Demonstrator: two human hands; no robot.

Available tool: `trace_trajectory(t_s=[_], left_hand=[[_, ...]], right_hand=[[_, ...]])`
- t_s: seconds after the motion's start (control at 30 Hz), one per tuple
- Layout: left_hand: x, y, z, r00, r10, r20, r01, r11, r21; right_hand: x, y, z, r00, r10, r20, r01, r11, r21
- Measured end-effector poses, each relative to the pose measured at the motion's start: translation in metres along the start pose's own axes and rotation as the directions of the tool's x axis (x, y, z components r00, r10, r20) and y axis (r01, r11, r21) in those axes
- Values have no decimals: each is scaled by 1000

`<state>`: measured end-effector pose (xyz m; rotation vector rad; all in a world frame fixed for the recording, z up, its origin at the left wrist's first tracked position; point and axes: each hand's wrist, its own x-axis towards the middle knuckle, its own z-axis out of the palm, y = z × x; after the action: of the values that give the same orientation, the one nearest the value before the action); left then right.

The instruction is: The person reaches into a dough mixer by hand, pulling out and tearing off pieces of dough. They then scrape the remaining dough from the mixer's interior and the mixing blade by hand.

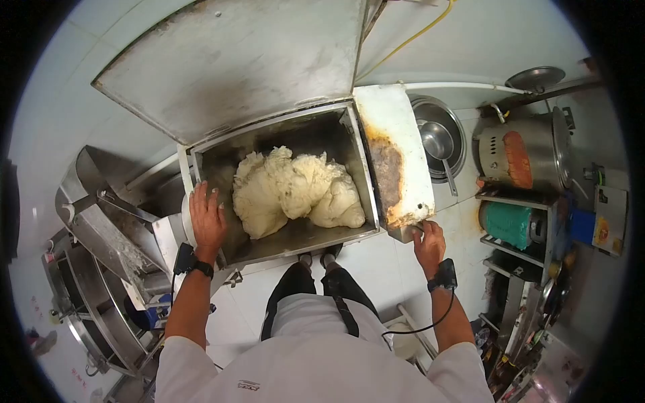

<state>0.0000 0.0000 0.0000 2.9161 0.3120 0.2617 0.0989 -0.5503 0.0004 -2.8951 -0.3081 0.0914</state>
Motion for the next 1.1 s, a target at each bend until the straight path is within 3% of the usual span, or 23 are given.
trace_trajectory(t_s=[0.07, 0.1, 0.17, 0.23, 0.3, 0.43, 0.63, 0.77, 0.9, 1.0, 1.07, 1.1], left_hand=[[-4, 2, -3, 1000, -2, 0, 2, 1000, -11], [6, -5, -7, 1000, 8, -8, -7, 999, 40], [3, -2, -5, 1000, 25, 0, -25, 999, 36], [1, 0, -2, 1000, 13, 9, -14, 999, 38], [1, -1, 1, 1000, 9, 1, -9, 999, 43], [2, -2, 2, 1000, 10, -7, -10, 998, 55], [4, 3, -2, 1000, 21, -12, -21, 999, 30], [3, 1, 0, 1000, 8, -7, -8, 999, 34], [5, 0, -1, 1000, 9, 11, -9, 1000, 16], [4, 0, -2, 1000, 12, 18, -12, 1000, 0], [5, 0, -2, 999, 7, 53, -8, 1000, 15], [4, 1, -2, 999, 7, 51, -8, 1000, 16]], right_hand=[[2, -7, -13, 994, -21, 104, 29, 997, -77], [15, -8, 9, 995, -31, 94, 33, 999, -26], [21, 3, 6, 977, -45, 207, 79, 985, -155], [21, 4, 2, 973, -87, 212, 129, 972, -197], [25, 4, -2, 947, -47, 317, 137, 953, -270], [29, -2, -6, 926, 20, 377, 125, 927, -355], [26, 11, 6, 917, -4, 398, 163, 917, -365], [22, 9, 11, 926, 37, 376, 105, 931, -349], [18, 7, 13, 952, 14, 307, 60, 971, -230], [12, 7, 24, 948, 52, 315, 33, 965, -259], [10, 1, 32, 913, 229, 337, -131, 948, -289], [9, -2, 34, 914, 228, 335, -131, 949, -288]])
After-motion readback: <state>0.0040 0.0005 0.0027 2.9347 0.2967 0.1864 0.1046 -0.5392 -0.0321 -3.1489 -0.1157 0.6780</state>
